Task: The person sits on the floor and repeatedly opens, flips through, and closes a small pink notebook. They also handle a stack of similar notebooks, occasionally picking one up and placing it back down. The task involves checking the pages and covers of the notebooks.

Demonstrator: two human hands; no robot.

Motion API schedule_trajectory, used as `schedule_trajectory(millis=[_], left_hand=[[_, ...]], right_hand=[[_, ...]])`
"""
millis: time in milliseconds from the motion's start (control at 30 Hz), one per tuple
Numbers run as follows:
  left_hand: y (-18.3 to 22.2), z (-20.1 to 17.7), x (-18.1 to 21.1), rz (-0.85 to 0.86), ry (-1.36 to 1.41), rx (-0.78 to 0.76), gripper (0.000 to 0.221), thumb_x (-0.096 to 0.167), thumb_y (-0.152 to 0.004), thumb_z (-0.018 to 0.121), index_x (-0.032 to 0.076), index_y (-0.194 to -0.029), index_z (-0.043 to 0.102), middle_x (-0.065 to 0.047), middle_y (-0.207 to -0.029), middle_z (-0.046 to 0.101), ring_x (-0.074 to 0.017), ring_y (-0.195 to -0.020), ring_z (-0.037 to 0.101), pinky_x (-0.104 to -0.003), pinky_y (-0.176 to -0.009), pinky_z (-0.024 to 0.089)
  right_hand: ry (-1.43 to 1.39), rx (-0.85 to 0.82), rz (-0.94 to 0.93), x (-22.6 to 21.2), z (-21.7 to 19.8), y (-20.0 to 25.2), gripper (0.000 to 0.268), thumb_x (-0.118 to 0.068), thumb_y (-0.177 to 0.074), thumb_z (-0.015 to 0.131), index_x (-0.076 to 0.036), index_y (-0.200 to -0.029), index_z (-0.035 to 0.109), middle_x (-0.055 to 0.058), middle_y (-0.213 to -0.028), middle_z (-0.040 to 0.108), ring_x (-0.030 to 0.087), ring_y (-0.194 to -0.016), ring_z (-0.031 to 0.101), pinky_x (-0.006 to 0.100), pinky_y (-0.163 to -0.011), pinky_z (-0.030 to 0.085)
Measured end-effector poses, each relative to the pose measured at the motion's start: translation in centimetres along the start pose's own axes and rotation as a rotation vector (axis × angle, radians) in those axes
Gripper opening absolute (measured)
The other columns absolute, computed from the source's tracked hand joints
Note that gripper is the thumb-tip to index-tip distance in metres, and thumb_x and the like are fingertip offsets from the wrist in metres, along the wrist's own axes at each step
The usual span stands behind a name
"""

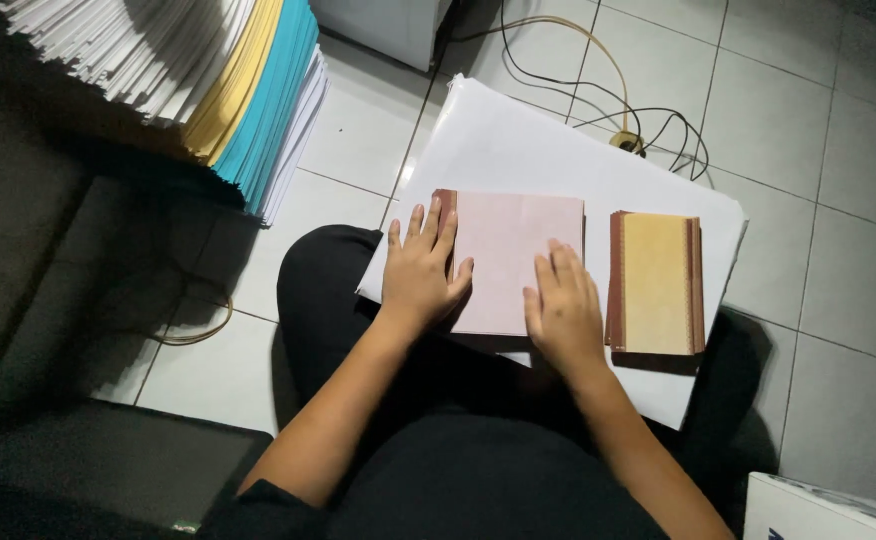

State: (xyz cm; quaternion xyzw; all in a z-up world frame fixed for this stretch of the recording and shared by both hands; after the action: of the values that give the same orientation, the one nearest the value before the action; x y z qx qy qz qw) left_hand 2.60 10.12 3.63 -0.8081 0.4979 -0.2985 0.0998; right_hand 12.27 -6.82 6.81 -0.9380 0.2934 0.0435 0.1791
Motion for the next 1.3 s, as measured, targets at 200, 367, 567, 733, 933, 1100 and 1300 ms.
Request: schedule_trajectory(millis=[200,367,567,733,933,1100,1300], left_hand=[[0.5,1.5,-0.1,0.011,-0.092,0.03,0.068,0.046,-0.088,0.06,0.01,-0.145,0.056,-0.02,-0.152,0.05,-0.0382,-0.138,0.051,-0.061,-0.113,0.031],[0.1,1.1,0.3,0.013,-0.157,0.05,0.065,0.044,-0.089,0.059,0.008,-0.143,0.058,-0.021,-0.15,0.053,-0.0384,-0.136,0.053,-0.062,-0.11,0.035],[0.5,1.8,0.4,0.024,-0.153,0.001,0.067,0.043,-0.088,0.061,0.007,-0.144,0.056,-0.022,-0.151,0.05,-0.0405,-0.137,0.051,-0.063,-0.109,0.035],[-1.4,0.8,2.4,0.054,-0.27,-0.033,0.056,0.031,-0.087,0.067,-0.001,-0.133,0.064,-0.026,-0.152,0.047,-0.0445,-0.144,0.039,-0.063,-0.114,0.024],[-5.7,9.4,3.7,0.319,0.03,-0.073,0.076,0.019,-0.073,0.068,0.019,-0.147,0.052,-0.01,-0.144,0.058,-0.0348,-0.135,0.053,-0.053,-0.112,0.037],[-6.1,8.6,3.6,0.284,0.029,0.0,0.064,0.02,-0.078,0.062,0.023,-0.142,0.056,-0.004,-0.135,0.064,-0.0268,-0.128,0.057,-0.047,-0.107,0.039],[-6.1,8.1,4.0,0.305,-0.016,-0.02,0.065,0.017,-0.081,0.061,0.016,-0.145,0.052,-0.005,-0.136,0.063,-0.0265,-0.128,0.057,-0.045,-0.106,0.042]], right_hand=[[-0.069,-0.215,-0.152,-0.2,5.0,-3.8,0.057,-0.021,-0.102,0.038,-0.004,-0.156,0.037,0.017,-0.164,0.033,0.033,-0.15,0.032,0.045,-0.123,0.021],[-0.029,-0.201,-0.152,-0.3,5.7,-1.4,0.061,-0.019,-0.101,0.038,-0.001,-0.158,0.032,0.019,-0.166,0.029,0.034,-0.151,0.03,0.046,-0.123,0.019],[-0.012,-0.268,-0.16,-0.3,6.5,-1.8,0.063,-0.016,-0.097,0.037,-0.002,-0.159,0.031,0.018,-0.167,0.027,0.033,-0.152,0.028,0.047,-0.122,0.022],[-0.084,-0.247,-0.107,-0.6,6.5,-5.3,0.064,-0.007,-0.094,0.035,-0.001,-0.158,0.032,0.018,-0.167,0.027,0.033,-0.153,0.027,0.046,-0.124,0.018],[0.036,-0.187,-0.138,1.1,9.0,-5.2,0.065,-0.02,-0.09,0.043,-0.002,-0.153,0.04,0.017,-0.159,0.039,0.031,-0.149,0.035,0.043,-0.126,0.019],[0.033,-0.241,-0.143,0.6,8.1,-3.4,0.065,-0.023,-0.095,0.038,-0.005,-0.158,0.032,0.016,-0.166,0.028,0.03,-0.153,0.026,0.044,-0.126,0.017],[0.029,-0.39,-0.112,-1.0,4.1,2.2,0.066,-0.031,-0.101,0.036,-0.006,-0.161,0.025,0.016,-0.167,0.024,0.033,-0.153,0.023,0.047,-0.123,0.017]])
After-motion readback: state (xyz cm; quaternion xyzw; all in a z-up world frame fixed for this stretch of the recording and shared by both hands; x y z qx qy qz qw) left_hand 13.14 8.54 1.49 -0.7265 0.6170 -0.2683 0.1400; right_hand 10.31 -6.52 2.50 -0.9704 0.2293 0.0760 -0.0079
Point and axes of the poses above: each hand's wrist, its own y-axis away from the middle knuckle, its own z-axis out of the palm, x = y × z, the point moved 8 cm from there along -y, towards the middle knuckle
